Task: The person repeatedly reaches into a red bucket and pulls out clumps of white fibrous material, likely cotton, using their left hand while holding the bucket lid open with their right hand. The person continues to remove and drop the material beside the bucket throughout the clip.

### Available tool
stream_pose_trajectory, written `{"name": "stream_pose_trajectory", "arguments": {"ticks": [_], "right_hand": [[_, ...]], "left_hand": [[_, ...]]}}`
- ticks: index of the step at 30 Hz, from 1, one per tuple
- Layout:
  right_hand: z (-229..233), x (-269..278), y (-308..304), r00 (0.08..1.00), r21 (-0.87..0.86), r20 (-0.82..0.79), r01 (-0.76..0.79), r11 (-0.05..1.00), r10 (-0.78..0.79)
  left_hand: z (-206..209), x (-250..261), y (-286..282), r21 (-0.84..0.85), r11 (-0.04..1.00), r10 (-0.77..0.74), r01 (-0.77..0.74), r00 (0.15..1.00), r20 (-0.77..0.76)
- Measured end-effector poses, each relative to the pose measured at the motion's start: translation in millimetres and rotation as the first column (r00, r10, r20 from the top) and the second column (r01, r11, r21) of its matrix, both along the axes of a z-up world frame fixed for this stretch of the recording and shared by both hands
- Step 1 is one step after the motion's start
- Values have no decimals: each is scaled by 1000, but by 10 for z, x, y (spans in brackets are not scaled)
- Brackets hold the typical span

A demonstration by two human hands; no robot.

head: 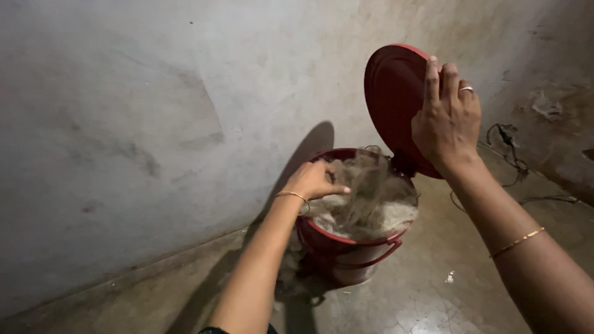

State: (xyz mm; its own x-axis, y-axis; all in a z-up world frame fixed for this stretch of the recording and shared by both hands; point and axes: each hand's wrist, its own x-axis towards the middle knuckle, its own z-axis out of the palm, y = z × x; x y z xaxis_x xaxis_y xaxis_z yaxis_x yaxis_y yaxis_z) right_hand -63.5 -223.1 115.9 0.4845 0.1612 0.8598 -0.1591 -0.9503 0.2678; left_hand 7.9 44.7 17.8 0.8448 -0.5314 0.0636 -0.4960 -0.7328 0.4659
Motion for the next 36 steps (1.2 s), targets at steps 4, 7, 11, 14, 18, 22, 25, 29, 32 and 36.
{"name": "stream_pose_trajectory", "arguments": {"ticks": [4, 7, 11, 14, 18, 22, 25, 29, 32, 36], "right_hand": [[8, 8, 6, 1000, 22, -20, -13, 1000, 13], [14, 3, 7, 1000, 21, -25, -16, 1000, 17], [18, -2, 3, 1000, -4, -1, -10, 1000, 10], [4, -9, 3, 1000, -9, -17, 21, 1000, -21], [23, -11, -28, 997, 10, -77, 30, 1000, -29], [4, 1, -21, 997, 6, -60, 39, 999, -39], [-7, 6, -15, 997, 3, -61, 40, 999, -40], [3, 17, -14, 997, -6, -59, 45, 999, -46], [5, 13, -9, 998, -9, -45, 43, 999, -43], [6, -3, -5, 997, -11, -59, 50, 999, -50]], "left_hand": [[-108, 30, -11, 99, 988, -127, 119, 989, 73], [-208, -28, 10, 131, 989, -82, 66, 989, 123], [-159, -58, 20, 113, 986, 106, -120, 988, 116], [-89, -72, 113, 72, 986, 139, -150, 982, 130], [-41, -53, 250, -3, 977, 215, -215, 971, 106], [-79, 40, 434, -55, 956, 293, -288, 948, 126], [-139, 120, 627, 25, 943, 324, -331, 935, 145], [-226, 208, 883, 255, 884, 350, -393, 916, 197], [-268, 243, 1040, 342, 836, 399, -430, 903, 160], [-266, 254, 1112, 363, 815, 439, -451, 890, 121]]}}
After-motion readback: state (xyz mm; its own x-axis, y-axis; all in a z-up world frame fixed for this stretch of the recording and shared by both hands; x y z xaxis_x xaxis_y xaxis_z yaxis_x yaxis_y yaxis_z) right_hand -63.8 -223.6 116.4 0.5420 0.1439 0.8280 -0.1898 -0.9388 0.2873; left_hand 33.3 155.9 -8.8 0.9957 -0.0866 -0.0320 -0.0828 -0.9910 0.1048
